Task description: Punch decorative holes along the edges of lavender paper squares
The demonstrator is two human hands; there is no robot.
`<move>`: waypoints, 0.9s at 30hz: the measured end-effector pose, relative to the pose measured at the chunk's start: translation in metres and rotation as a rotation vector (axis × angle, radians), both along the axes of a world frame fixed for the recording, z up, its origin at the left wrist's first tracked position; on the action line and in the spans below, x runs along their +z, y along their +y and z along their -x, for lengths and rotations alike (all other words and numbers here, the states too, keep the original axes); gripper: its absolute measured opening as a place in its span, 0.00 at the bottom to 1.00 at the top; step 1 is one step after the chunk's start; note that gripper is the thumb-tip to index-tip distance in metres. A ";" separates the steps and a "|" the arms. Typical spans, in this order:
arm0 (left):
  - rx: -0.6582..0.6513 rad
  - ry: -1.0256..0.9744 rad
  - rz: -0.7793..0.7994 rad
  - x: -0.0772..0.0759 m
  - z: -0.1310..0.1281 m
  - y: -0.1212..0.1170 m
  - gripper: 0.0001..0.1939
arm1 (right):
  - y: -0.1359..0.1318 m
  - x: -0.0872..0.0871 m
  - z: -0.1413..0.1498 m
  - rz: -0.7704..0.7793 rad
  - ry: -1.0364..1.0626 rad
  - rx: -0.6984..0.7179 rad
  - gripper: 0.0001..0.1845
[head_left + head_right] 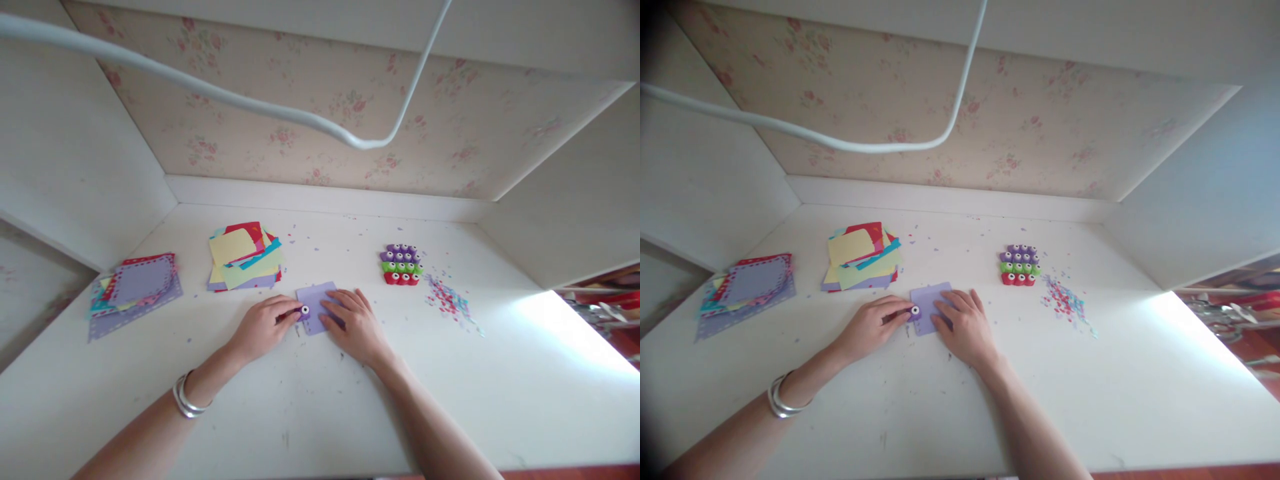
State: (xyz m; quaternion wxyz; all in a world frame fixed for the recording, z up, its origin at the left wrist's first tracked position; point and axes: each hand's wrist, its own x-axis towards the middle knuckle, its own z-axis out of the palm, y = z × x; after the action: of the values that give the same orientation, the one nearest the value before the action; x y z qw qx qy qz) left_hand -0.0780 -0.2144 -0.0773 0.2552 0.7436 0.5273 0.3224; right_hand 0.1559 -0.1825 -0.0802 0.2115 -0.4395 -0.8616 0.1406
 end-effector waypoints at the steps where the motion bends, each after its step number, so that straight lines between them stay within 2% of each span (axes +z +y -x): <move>1: -0.002 0.003 0.001 0.000 0.000 0.000 0.12 | 0.000 0.000 0.000 0.001 -0.003 0.000 0.16; 8: 0.005 -0.015 0.043 0.003 0.001 -0.001 0.12 | 0.000 0.001 0.000 -0.011 -0.007 0.001 0.15; 14: 0.093 -0.090 0.136 0.011 -0.006 0.002 0.15 | -0.001 0.000 0.000 -0.025 0.001 0.000 0.15; 22: 0.124 0.089 0.155 0.014 -0.016 0.014 0.13 | -0.002 0.000 -0.001 -0.037 0.005 -0.003 0.15; 27: 0.039 0.206 0.212 0.013 -0.019 0.029 0.09 | -0.002 0.001 0.000 -0.027 0.005 -0.013 0.15</move>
State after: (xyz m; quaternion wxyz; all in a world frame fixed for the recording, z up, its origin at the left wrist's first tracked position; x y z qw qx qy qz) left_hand -0.0589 -0.1857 -0.0645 0.2705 0.7311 0.5963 0.1916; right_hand 0.1560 -0.1843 -0.0790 0.2204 -0.4419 -0.8600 0.1286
